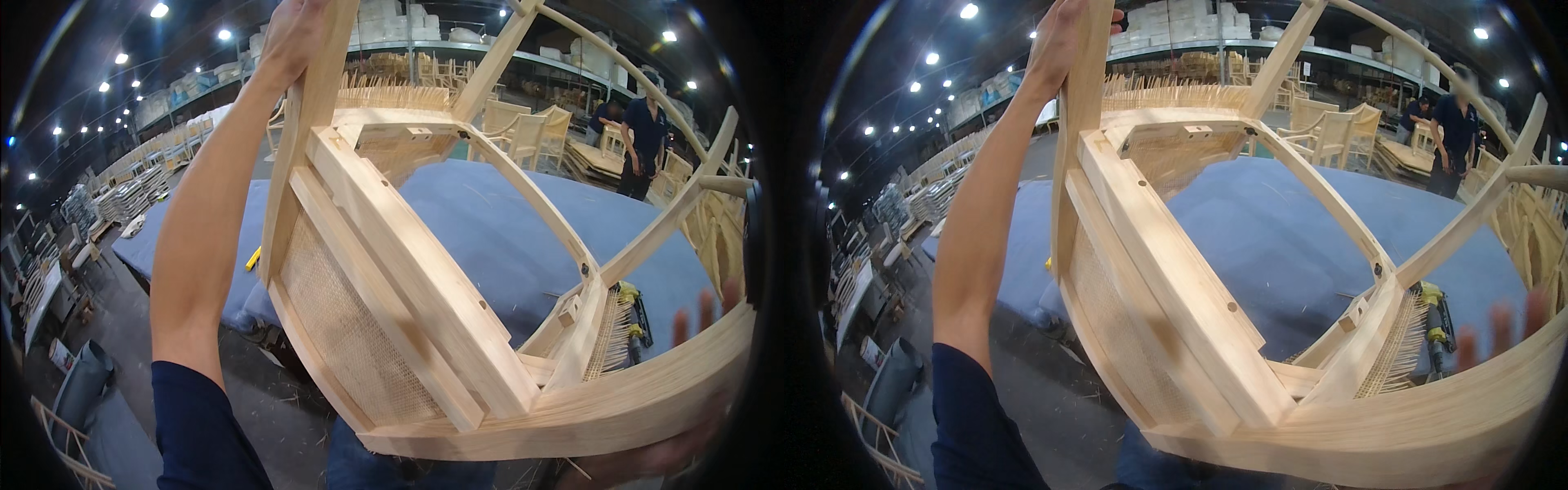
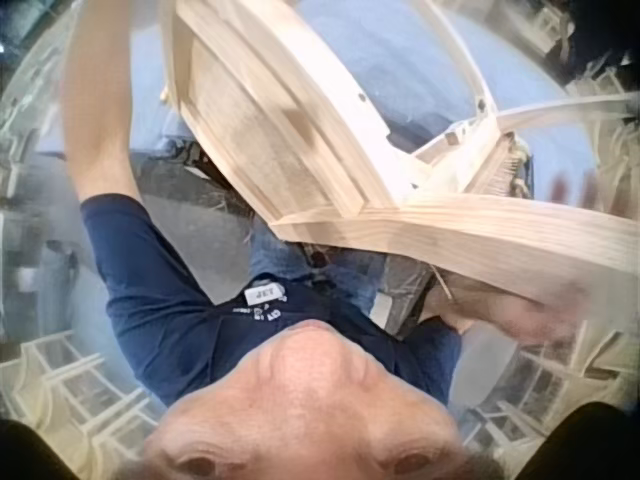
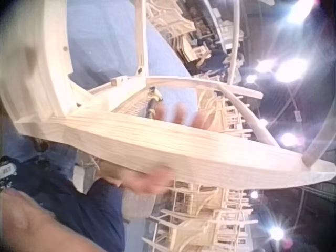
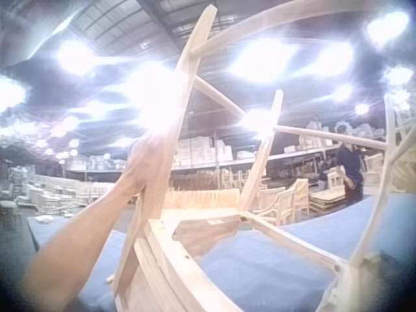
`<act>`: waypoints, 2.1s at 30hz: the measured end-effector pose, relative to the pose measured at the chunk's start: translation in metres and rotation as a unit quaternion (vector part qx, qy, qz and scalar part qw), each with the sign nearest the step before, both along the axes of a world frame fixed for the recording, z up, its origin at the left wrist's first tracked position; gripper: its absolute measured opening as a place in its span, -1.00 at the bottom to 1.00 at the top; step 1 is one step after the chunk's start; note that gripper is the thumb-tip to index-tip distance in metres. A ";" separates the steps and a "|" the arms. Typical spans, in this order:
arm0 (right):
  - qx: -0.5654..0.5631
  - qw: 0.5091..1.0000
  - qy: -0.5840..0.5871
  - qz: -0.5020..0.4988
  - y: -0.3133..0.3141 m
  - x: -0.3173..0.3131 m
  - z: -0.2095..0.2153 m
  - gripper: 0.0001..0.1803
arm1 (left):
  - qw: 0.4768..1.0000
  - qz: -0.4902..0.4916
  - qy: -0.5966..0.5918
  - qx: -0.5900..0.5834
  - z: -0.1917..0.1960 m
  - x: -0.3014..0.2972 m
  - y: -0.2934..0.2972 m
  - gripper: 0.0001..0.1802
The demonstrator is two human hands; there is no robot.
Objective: The person attaches a sheet of woven cane webbing to the underside of a wooden chair frame. They use a yellow pneumatic staple gun to secure the webbing along the edges of the frame, frequently repositioning the chair to access different sides and ensure the material is taut.
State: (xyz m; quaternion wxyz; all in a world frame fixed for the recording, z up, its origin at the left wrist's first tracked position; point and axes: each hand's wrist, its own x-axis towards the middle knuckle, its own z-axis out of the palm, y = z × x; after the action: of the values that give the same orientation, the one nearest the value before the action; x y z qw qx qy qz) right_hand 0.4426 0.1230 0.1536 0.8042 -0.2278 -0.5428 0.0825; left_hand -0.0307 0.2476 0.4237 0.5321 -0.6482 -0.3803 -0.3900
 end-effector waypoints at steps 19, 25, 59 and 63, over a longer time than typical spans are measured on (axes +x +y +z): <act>-0.272 0.954 -0.118 0.042 -0.090 -0.101 -0.124 0.05 | 0.841 -0.373 -0.349 -0.180 -0.015 0.031 -0.002 -0.48; -0.178 0.982 -0.031 -0.059 -0.066 -0.108 -0.138 -0.20 | 0.843 -0.231 -0.403 -0.271 0.015 0.003 -0.019 -0.29; -0.317 0.920 0.064 0.220 0.171 -0.162 -0.087 -0.07 | 0.958 0.169 0.094 -0.211 0.052 0.264 0.027 -0.34; -0.227 0.968 -0.033 0.101 0.187 -0.106 -0.078 -0.13 | 0.955 0.129 0.147 -0.221 0.011 0.294 0.085 -0.48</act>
State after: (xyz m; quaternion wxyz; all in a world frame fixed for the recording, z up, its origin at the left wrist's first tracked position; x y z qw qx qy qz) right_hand 0.3366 0.3096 0.0753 0.7005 -0.3515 -0.5560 0.2768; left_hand 0.2634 0.3324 0.4344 0.4719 -0.7449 -0.4549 -0.1243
